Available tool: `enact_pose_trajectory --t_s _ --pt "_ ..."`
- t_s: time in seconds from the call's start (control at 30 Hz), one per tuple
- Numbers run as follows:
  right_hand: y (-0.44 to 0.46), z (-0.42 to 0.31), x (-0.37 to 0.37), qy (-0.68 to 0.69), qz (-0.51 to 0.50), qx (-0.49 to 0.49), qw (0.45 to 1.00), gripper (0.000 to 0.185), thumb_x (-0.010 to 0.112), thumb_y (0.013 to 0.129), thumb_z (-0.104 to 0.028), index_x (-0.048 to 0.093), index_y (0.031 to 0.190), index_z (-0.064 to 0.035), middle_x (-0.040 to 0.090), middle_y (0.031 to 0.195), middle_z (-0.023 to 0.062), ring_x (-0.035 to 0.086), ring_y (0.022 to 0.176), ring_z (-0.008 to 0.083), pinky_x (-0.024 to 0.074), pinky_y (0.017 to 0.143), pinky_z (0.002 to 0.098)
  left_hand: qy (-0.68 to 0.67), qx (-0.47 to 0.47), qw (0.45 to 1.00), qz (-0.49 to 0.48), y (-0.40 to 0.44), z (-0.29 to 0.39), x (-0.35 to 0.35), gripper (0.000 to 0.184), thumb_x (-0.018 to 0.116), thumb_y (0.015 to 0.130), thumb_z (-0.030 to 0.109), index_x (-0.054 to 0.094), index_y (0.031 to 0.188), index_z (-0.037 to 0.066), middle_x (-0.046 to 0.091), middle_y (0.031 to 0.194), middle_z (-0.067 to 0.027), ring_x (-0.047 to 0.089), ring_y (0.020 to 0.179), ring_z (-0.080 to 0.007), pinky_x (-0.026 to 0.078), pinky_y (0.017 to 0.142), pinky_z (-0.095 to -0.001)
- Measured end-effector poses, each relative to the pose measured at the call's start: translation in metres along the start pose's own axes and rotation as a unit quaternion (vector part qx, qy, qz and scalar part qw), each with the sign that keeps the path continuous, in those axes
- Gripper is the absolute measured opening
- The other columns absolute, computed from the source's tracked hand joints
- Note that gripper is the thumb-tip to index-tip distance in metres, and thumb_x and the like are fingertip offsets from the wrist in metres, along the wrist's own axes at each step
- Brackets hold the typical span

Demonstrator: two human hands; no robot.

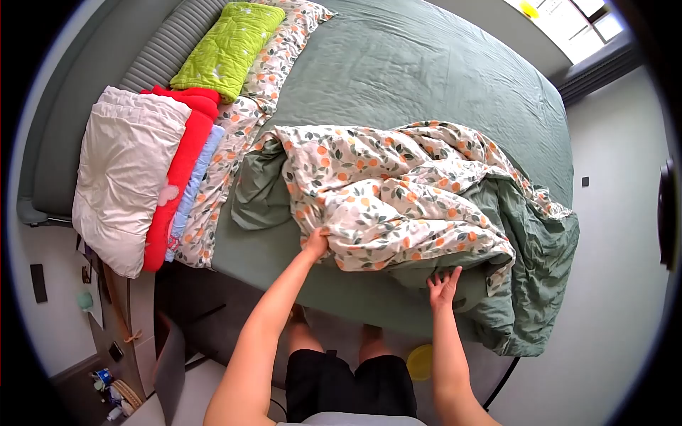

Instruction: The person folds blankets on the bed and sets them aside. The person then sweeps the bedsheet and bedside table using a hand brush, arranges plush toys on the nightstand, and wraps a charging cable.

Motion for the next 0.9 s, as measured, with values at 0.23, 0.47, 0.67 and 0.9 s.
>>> enact_pose_trajectory --t_s 0.23,0.47,0.67,0.9 --pt "-0.023 0.097 0.174 -0.487 0.014 -0.199 0.850 0.074 0.063 0.063 -0.008 0.024 0.125 0.0061 0.037 0.123 0.0201 0.039 0.112 0.0257 0.0315 0.093 0.0337 0.052 -0.168 0.891 -0.418 -0.197 0.069 -0.051 0.057 0.052 0.079 0.035 0.038 0.125 0.006 0.049 0.116 -0.0137 0.045 0.104 -0.0207 0.035 0.087 -0.0273" --pt "-0.126 0.187 0.183 -0.514 -0.229 0.112 0.819 0.031 0.052 0.061 0.000 0.058 0.092 0.0017 0.058 0.078 0.0040 0.052 0.070 0.0143 0.0421 0.065 0.0259 0.067 -0.268 0.905 -0.323 -0.162 -0.016 -0.194 0.050 0.060 0.077 0.039 0.046 0.114 0.008 0.054 0.083 0.0002 0.049 0.065 -0.0061 0.041 0.055 -0.0193" --pt "-0.153 0.162 0.159 -0.315 -0.123 0.015 0.941 0.046 0.050 0.061 0.004 0.054 0.106 0.0004 0.058 0.089 0.0030 0.053 0.078 0.0130 0.0411 0.071 0.0228 0.014 -0.116 0.974 0.195 0.032 -0.030 -0.275 0.068 0.059 0.074 0.049 0.048 0.109 -0.009 0.056 0.105 -0.0170 0.055 0.095 -0.0208 0.042 0.082 -0.0290" --pt "-0.135 0.095 0.135 -0.189 -0.055 -0.117 0.973 0.041 0.048 0.063 0.008 0.057 0.102 0.0017 0.059 0.087 0.0016 0.054 0.076 0.0100 0.0436 0.067 0.0224 -0.179 -0.163 0.944 0.225 0.145 0.021 -0.196 0.031 0.070 0.063 0.018 0.059 0.083 -0.003 0.060 0.074 -0.0075 0.059 0.063 -0.0186 0.047 0.055 -0.0301"
Point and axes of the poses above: each hand's wrist, its own y-axis towards the middle knuckle, its own x-axis out of the palm, z = x × y, the point moved 6 cm from there along y, towards the middle knuckle
